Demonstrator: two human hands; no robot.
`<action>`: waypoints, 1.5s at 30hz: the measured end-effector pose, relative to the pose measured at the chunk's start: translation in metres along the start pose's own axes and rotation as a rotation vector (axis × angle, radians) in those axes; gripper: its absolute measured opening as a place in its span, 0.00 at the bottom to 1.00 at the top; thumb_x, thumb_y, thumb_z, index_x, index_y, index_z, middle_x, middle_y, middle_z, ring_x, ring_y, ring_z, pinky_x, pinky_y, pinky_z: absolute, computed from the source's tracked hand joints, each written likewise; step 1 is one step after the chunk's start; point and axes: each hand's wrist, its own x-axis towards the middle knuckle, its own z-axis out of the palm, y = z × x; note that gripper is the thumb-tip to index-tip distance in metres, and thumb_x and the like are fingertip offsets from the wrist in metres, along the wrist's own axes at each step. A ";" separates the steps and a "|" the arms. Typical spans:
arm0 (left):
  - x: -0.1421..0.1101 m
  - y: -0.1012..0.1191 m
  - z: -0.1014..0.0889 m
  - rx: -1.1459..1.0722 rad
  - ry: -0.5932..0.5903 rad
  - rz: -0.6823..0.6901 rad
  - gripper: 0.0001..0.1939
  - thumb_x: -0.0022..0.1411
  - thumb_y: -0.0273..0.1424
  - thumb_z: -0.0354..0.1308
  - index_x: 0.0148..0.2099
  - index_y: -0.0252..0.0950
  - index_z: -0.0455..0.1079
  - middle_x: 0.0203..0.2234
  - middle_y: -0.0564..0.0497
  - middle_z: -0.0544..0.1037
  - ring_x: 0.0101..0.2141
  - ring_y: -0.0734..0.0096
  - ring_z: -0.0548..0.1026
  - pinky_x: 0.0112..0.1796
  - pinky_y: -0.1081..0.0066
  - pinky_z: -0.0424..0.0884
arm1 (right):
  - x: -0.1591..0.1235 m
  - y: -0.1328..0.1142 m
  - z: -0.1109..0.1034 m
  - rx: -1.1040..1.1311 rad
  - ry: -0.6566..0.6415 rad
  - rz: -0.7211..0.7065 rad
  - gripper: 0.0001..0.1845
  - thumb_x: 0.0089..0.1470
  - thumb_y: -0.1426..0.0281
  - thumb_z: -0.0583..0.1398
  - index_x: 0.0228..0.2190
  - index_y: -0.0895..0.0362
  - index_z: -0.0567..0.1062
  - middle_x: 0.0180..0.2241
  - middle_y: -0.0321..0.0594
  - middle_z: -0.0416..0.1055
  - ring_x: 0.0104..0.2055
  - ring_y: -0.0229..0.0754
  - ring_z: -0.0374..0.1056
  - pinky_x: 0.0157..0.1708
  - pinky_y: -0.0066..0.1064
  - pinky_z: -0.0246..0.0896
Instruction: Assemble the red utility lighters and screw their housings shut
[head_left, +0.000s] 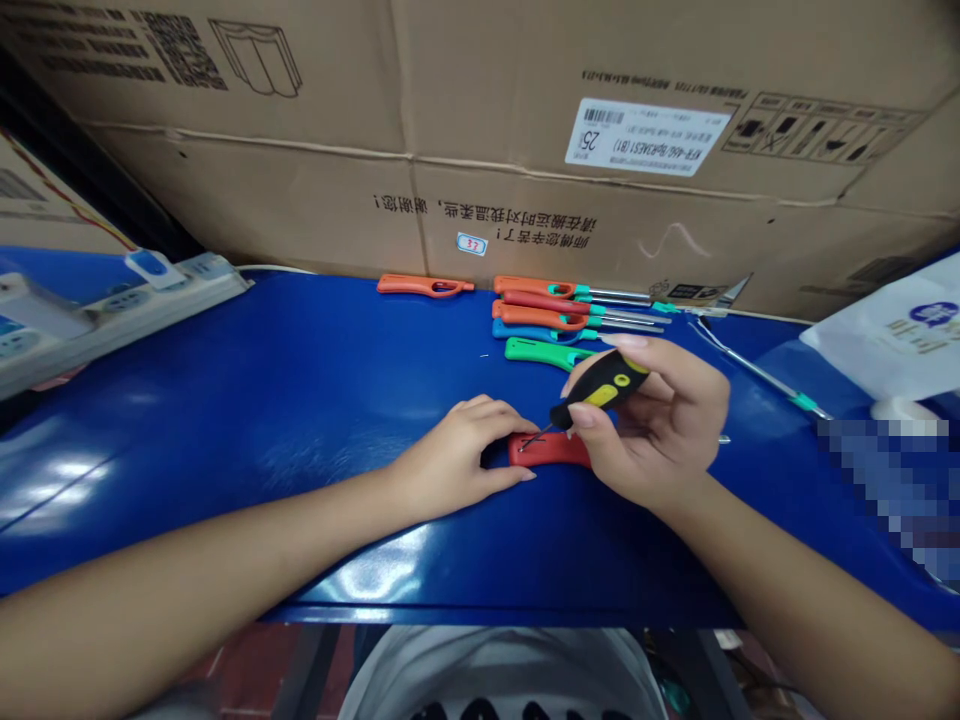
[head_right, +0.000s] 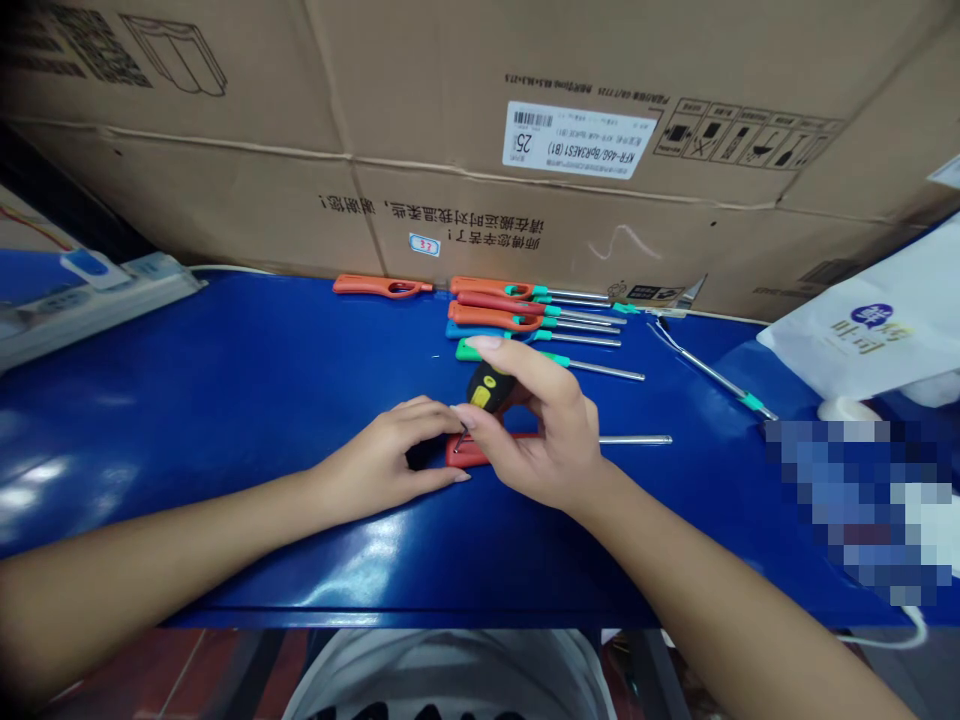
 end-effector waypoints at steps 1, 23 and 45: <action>0.000 0.000 0.000 -0.001 0.000 0.001 0.19 0.60 0.34 0.70 0.52 0.34 0.74 0.44 0.46 0.80 0.45 0.60 0.75 0.48 0.61 0.70 | 0.000 0.000 0.000 0.003 0.003 -0.010 0.37 0.54 0.79 0.65 0.62 0.48 0.65 0.47 0.43 0.76 0.38 0.44 0.78 0.25 0.33 0.78; 0.001 0.002 -0.001 -0.003 -0.006 -0.011 0.17 0.61 0.32 0.68 0.52 0.36 0.74 0.43 0.47 0.79 0.44 0.60 0.76 0.49 0.60 0.71 | -0.001 0.001 0.002 -0.015 -0.030 -0.027 0.36 0.56 0.77 0.65 0.62 0.45 0.64 0.48 0.42 0.76 0.34 0.42 0.77 0.26 0.34 0.78; 0.001 0.002 -0.001 -0.006 -0.015 -0.026 0.16 0.62 0.32 0.67 0.52 0.37 0.74 0.44 0.47 0.79 0.46 0.59 0.75 0.50 0.59 0.70 | 0.000 0.000 0.001 -0.009 -0.018 -0.056 0.36 0.54 0.77 0.66 0.61 0.47 0.65 0.42 0.41 0.79 0.33 0.42 0.76 0.26 0.33 0.77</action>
